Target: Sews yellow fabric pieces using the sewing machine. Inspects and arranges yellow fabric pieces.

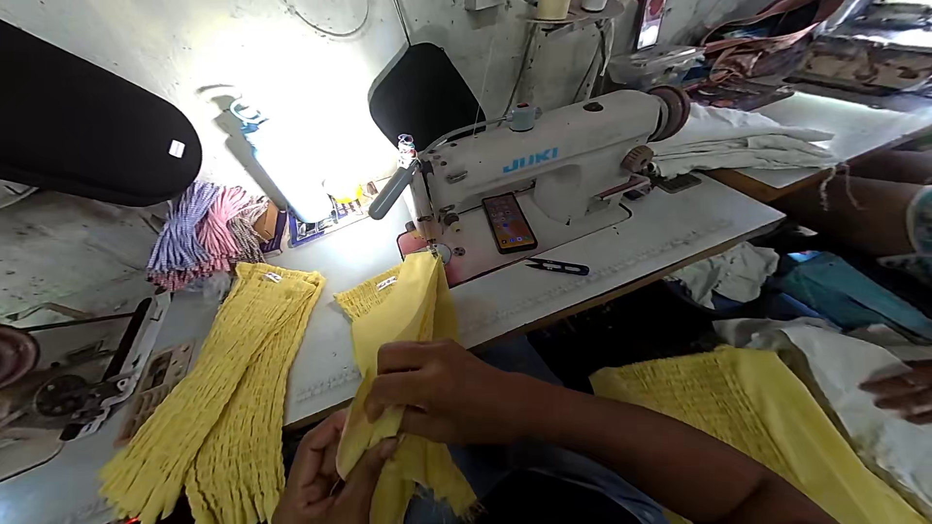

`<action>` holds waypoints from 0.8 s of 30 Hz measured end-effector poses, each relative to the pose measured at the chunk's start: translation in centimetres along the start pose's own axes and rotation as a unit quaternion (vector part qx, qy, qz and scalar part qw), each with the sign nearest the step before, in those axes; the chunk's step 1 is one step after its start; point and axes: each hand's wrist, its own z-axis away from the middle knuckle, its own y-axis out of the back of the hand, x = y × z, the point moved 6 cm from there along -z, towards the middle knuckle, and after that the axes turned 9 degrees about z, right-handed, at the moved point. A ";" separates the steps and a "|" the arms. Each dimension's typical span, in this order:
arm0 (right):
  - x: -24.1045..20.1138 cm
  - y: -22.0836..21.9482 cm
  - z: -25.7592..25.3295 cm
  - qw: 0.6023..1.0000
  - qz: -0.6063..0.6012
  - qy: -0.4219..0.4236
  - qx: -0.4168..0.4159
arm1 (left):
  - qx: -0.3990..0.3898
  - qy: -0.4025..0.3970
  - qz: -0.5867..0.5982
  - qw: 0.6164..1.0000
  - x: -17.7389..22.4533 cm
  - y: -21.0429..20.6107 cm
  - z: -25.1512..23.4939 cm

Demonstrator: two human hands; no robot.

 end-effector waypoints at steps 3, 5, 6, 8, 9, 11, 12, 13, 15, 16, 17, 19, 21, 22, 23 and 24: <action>1.0 0.4 0.5 0.997 -0.071 -0.009 -0.023 | 0.023 0.023 -0.009 0.999 -0.4 0.5 0.1; 1.7 0.7 0.9 0.996 -0.082 -0.023 -0.041 | 0.022 0.039 -0.007 0.999 -0.8 0.8 0.2; 1.8 0.7 1.2 0.995 -0.081 -0.029 -0.049 | 0.010 0.042 -0.005 0.999 -1.1 0.9 0.2; 1.5 0.5 1.4 0.994 -0.081 -0.035 -0.056 | -0.025 0.041 0.006 0.999 -1.7 1.2 0.2; 1.3 0.4 1.4 0.995 -0.082 -0.032 -0.052 | -0.036 0.040 0.013 0.998 -2.0 1.3 0.1; 1.0 0.3 1.1 0.996 -0.078 -0.030 -0.038 | -0.030 0.037 0.028 0.998 -2.2 1.5 -0.1; 0.9 0.3 1.0 0.996 -0.074 -0.029 -0.030 | -0.016 0.033 0.036 0.999 -2.1 1.6 -0.3; 0.8 0.2 0.8 0.997 -0.072 -0.026 -0.024 | 0.001 0.026 0.038 0.999 -1.9 1.6 -0.4; 0.6 0.1 0.4 0.997 -0.075 -0.014 -0.015 | 0.030 -0.003 0.035 0.999 -1.4 1.7 -0.7; 0.6 0.0 0.2 0.997 -0.080 -0.009 -0.011 | 0.039 -0.018 0.030 0.999 -1.1 1.7 -0.8; 0.5 -0.1 0.0 0.996 -0.085 -0.004 -0.007 | 0.040 -0.033 0.021 0.998 -0.7 1.7 -0.9; 0.3 -0.1 -0.5 0.997 -0.080 0.004 0.000 | 0.036 -0.065 0.003 0.997 0.0 1.7 -1.2; 0.2 0.0 -1.0 0.998 -0.068 0.008 0.006 | 0.041 -0.095 -0.021 0.994 0.7 1.7 -1.5; 0.2 0.1 -1.3 0.998 -0.062 0.010 0.012 | 0.041 -0.115 -0.040 0.992 1.0 1.7 -1.7; 0.1 0.3 -1.5 0.998 -0.059 0.012 0.020 | 0.035 -0.138 -0.065 0.988 1.3 1.7 -1.9; 0.1 0.4 -1.8 0.998 -0.055 0.012 0.027 | 0.025 -0.162 -0.090 0.982 1.6 1.7 -2.0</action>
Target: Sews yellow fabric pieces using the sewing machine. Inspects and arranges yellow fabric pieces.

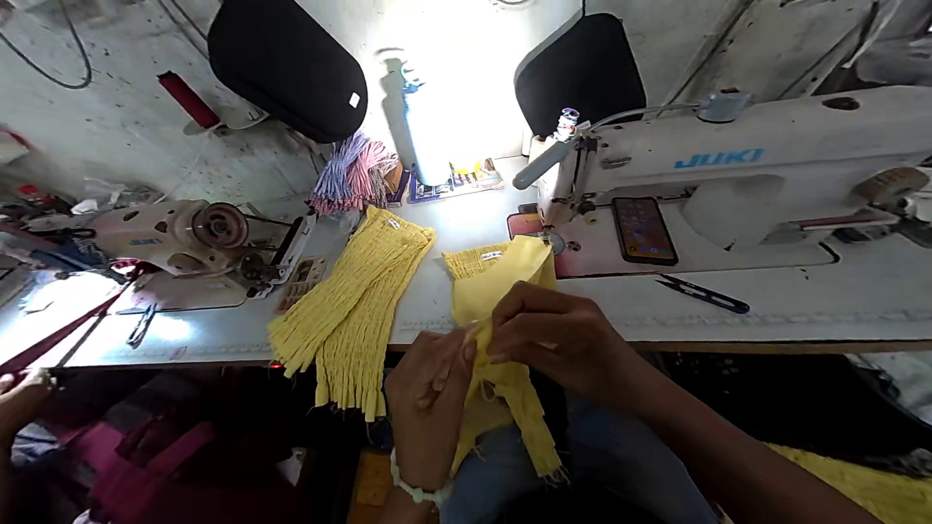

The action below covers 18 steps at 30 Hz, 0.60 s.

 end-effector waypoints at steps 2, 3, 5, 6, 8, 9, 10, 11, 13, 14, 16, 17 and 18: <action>-0.1 0.2 -0.4 1.000 0.016 -0.004 0.020 | -0.022 -0.034 -0.036 0.999 0.4 -0.1 -0.2; -0.1 0.3 -0.5 0.999 0.024 -0.006 0.030 | -0.028 -0.044 -0.048 0.997 0.5 -0.2 -0.3; -0.2 0.3 -0.6 0.998 0.032 -0.009 0.044 | -0.032 -0.053 -0.067 0.996 0.7 -0.2 -0.3; -0.2 0.3 -0.6 0.998 0.031 -0.006 0.046 | -0.034 -0.057 -0.075 0.995 0.8 -0.3 -0.3; -0.3 0.1 -0.6 0.999 0.025 0.001 0.036 | -0.039 -0.064 -0.090 0.993 0.9 -0.4 -0.3; -0.3 0.1 -0.6 0.999 0.021 0.004 0.030 | -0.042 -0.066 -0.098 0.992 1.0 -0.5 -0.3; -0.3 0.1 -0.5 0.999 0.020 0.009 0.025 | -0.046 -0.068 -0.108 0.991 1.1 -0.6 -0.3; -0.3 0.1 -0.5 0.999 0.021 0.013 0.021 | -0.049 -0.070 -0.114 0.990 1.1 -0.7 -0.4; -0.4 0.3 -0.6 0.999 0.031 0.012 0.014 | -0.057 -0.069 -0.120 0.989 1.3 -0.9 -0.5; -0.4 0.4 -0.6 0.999 0.035 0.008 0.013 | -0.063 -0.067 -0.121 0.988 1.3 -1.1 -0.6; -0.3 0.6 -0.6 0.999 0.035 -0.007 0.014 | -0.081 -0.065 -0.125 0.987 1.5 -1.4 -0.6; -0.2 0.6 -0.5 0.999 0.033 -0.015 0.016 | -0.091 -0.062 -0.131 0.985 1.6 -1.5 -0.6; -0.2 0.7 -0.4 0.999 0.032 -0.023 0.017 | -0.098 -0.059 -0.136 0.984 1.7 -1.6 -0.6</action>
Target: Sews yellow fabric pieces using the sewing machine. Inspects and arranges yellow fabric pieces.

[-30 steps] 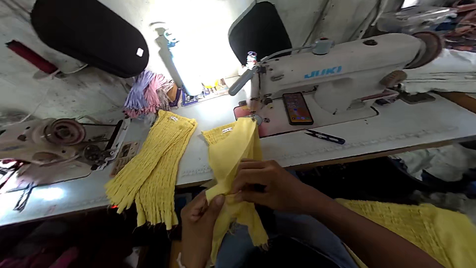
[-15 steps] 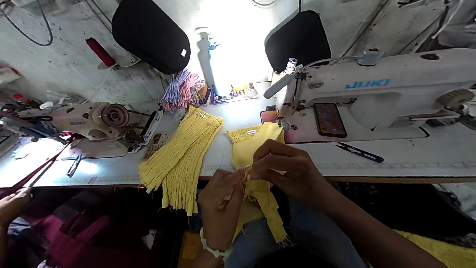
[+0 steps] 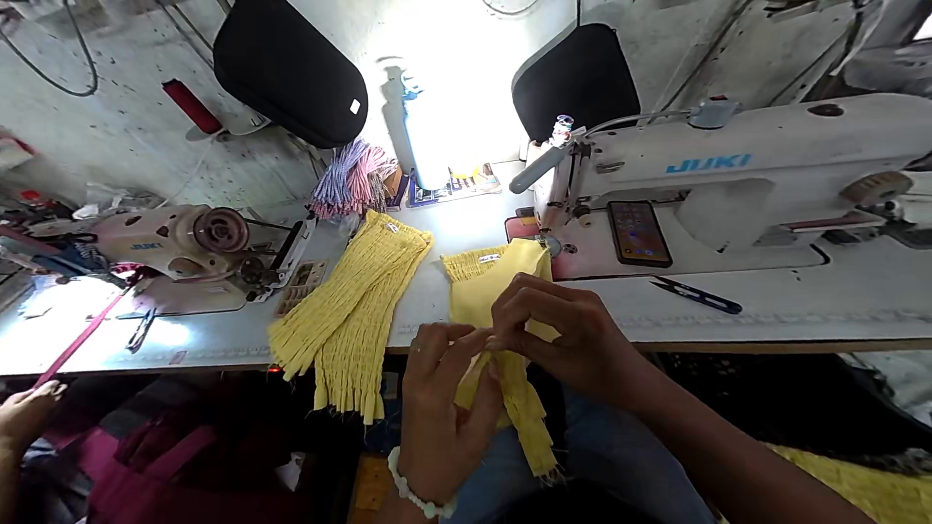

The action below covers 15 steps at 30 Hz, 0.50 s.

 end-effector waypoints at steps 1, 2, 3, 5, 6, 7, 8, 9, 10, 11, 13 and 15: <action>0.1 0.0 0.1 1.000 -0.002 -0.008 0.002 | 0.000 0.003 -0.002 1.000 0.1 0.0 0.0; 0.1 0.0 0.1 1.000 -0.006 -0.013 0.006 | 0.010 0.005 -0.003 1.000 0.2 0.0 -0.1; 0.2 0.0 0.2 1.000 -0.012 -0.020 0.010 | 0.022 0.005 -0.007 1.000 0.2 0.0 -0.2; 0.3 0.0 0.4 0.998 -0.034 -0.043 0.014 | 0.042 -0.004 -0.004 0.999 0.2 -0.1 -0.3; 0.4 0.0 0.5 0.997 -0.048 -0.057 0.016 | 0.048 -0.009 0.004 0.999 0.1 -0.3 -0.3; 0.4 0.1 0.6 0.995 -0.064 -0.072 0.017 | 0.054 -0.011 0.016 0.998 0.1 -0.3 -0.4; 0.5 0.2 0.8 0.993 -0.079 -0.085 0.019 | 0.058 -0.011 0.031 0.998 0.0 -0.3 -0.4; 0.7 0.4 1.1 0.991 -0.090 -0.099 0.021 | 0.058 -0.014 0.040 0.997 0.0 -0.3 -0.5; 0.9 0.8 1.6 0.988 -0.092 -0.120 0.023 | 0.053 -0.018 0.044 0.997 0.0 -0.2 -0.5; 1.3 1.2 2.6 0.984 -0.087 -0.152 0.023 | 0.047 -0.021 0.042 0.998 0.0 0.1 -0.5; 2.9 2.2 5.8 0.965 -0.056 -0.256 -0.008 | 0.039 -0.018 0.030 0.999 -0.6 1.1 -0.6; 5.4 1.8 10.5 0.907 -0.020 -0.398 -0.137 | 0.030 -0.009 0.027 0.999 -1.8 2.2 -0.8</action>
